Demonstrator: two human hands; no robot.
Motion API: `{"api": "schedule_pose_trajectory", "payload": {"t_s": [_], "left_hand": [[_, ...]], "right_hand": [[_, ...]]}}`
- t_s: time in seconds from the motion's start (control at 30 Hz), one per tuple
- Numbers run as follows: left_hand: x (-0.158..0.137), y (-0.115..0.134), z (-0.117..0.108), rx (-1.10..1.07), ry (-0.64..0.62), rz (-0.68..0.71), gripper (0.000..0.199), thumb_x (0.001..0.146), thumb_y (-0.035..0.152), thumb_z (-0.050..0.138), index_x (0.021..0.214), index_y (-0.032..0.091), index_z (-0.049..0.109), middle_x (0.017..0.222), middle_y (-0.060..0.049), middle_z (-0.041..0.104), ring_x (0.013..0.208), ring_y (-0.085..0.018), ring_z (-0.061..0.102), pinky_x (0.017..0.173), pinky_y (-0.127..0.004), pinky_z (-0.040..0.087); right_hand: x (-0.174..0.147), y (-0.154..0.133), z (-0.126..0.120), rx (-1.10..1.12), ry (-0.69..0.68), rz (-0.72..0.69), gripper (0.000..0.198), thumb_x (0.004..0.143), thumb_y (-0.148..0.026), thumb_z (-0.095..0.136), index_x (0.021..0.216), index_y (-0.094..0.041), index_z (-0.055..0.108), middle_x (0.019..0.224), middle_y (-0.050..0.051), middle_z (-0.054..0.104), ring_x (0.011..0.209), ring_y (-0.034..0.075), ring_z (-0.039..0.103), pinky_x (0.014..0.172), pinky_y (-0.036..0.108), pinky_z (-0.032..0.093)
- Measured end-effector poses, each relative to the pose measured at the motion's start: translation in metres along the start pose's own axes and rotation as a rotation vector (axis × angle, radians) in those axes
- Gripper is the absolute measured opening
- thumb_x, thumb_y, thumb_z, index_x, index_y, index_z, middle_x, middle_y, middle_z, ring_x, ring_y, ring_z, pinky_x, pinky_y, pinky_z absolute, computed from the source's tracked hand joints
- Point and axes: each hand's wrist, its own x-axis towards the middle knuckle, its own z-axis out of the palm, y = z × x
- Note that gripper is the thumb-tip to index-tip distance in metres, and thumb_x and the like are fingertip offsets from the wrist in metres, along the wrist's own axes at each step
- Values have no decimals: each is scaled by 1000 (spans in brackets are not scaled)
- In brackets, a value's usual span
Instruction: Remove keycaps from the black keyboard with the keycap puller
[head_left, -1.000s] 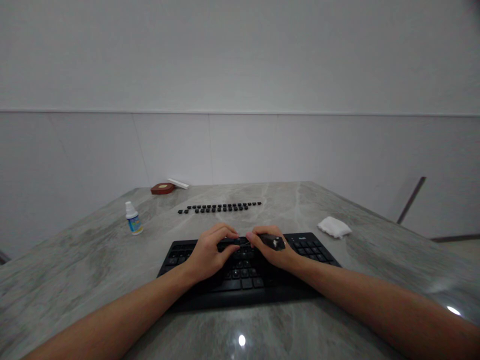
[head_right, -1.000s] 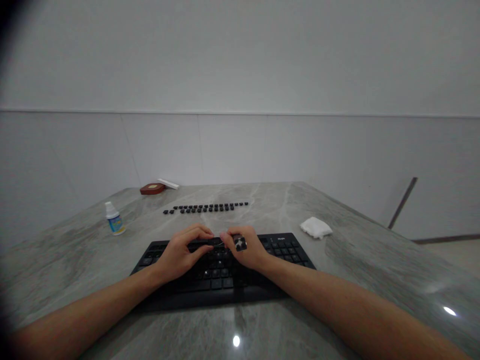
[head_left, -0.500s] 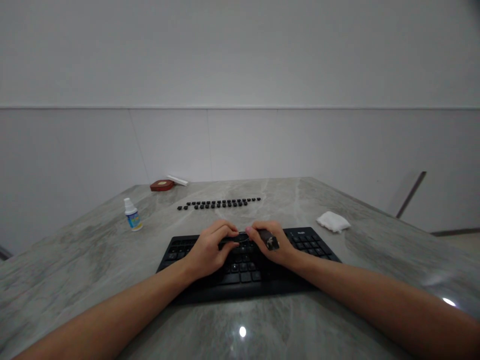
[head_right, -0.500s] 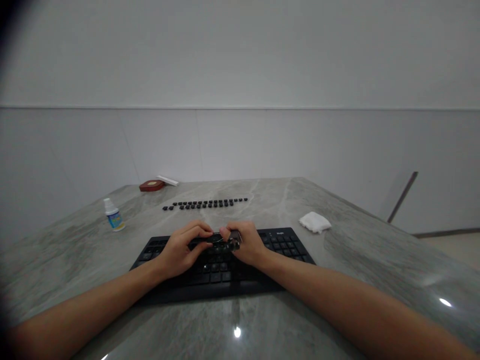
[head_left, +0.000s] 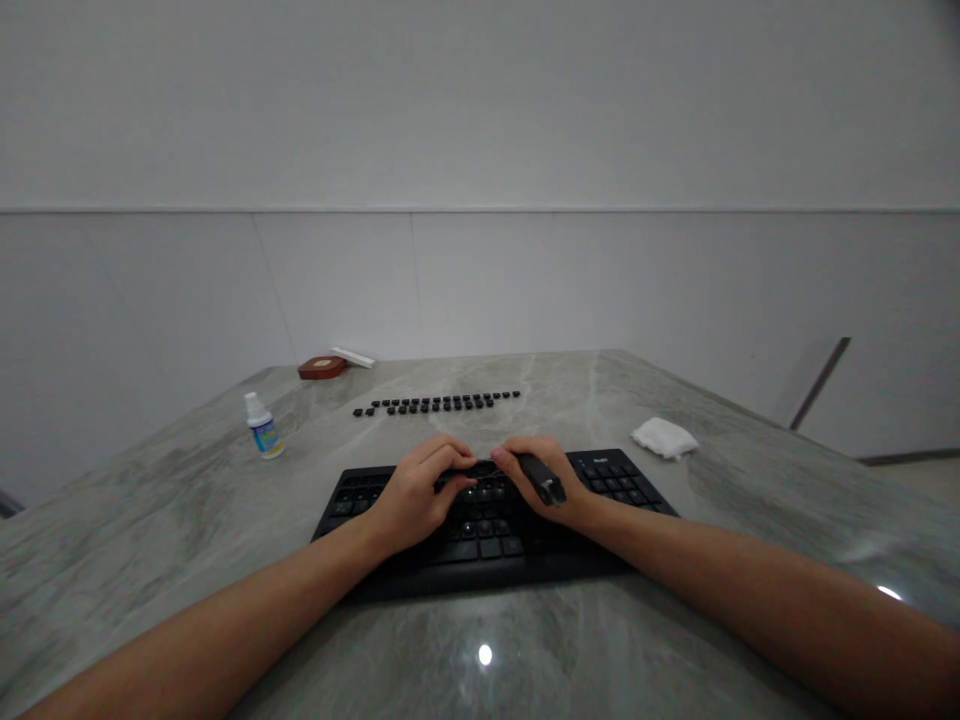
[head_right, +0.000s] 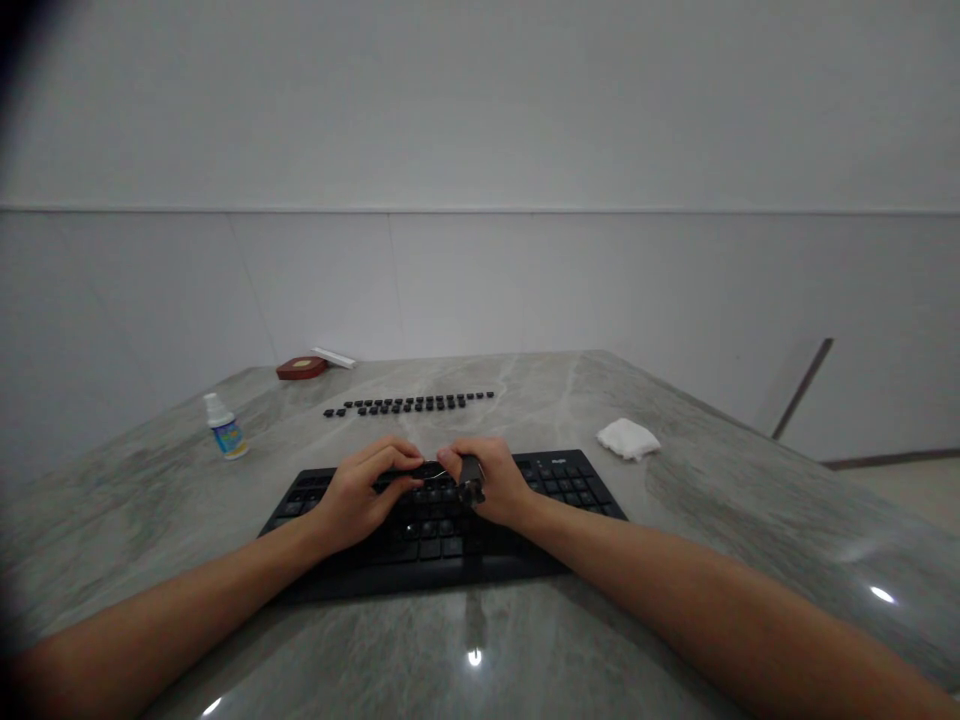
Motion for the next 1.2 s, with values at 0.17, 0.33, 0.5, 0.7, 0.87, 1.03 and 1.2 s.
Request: {"api": "schedule_pose_trajectory", "payload": {"t_s": [0.17,0.33,0.5,0.7,0.87,1.03,1.2], "left_hand": [[-1,-2,0,-5,0,-9,9,86,11,59,94,16,58,93,-4,61,87,-15,60,79,-29,51],[0,-1,-1,-18,19,-33,8,86,13,61,93,16,58,91,-4,61,85,-15,60,77,-28,50],[1,0,-2,-7,23,-24,7,86,11,60,91,16,57,90,-4,60,84,-14,59,76,-27,50],[0,-1,-1,30,19,11,6,87,13,58,92,16,57,91,-4,60,85,-15,60,77,-28,51],[0,-1,1,74,9,26,5,87,14,59,92,15,56,88,-5,59,84,-16,58,75,-29,50],[1,2,2,147,-36,30,3,88,16,57,89,15,55,81,-4,56,76,-17,55,69,-29,48],[-1,3,1,163,-65,37,2,90,17,55,90,16,54,80,-4,54,76,-16,54,69,-29,47]], "right_hand": [[0,2,0,-19,-6,6,41,92,-35,47,55,-17,44,52,-3,39,51,9,38,52,23,31],[1,0,-1,0,-22,41,40,91,-37,46,57,-17,48,53,-2,42,52,9,41,53,23,33],[1,-3,-1,4,-12,51,39,92,-37,46,59,-17,52,54,-2,45,54,10,43,54,23,34],[-1,2,2,-63,13,15,45,92,-37,46,53,-17,40,50,-4,37,48,8,34,49,22,28],[-2,2,4,-190,48,-57,43,92,-33,47,53,-17,36,49,-4,38,48,7,33,50,23,25],[-5,-4,4,-288,82,-193,36,92,-26,45,57,-18,41,53,-2,43,49,8,39,52,23,28],[-5,-3,3,-313,86,-215,36,93,-25,43,57,-18,43,52,-2,45,49,9,40,52,24,28]]}}
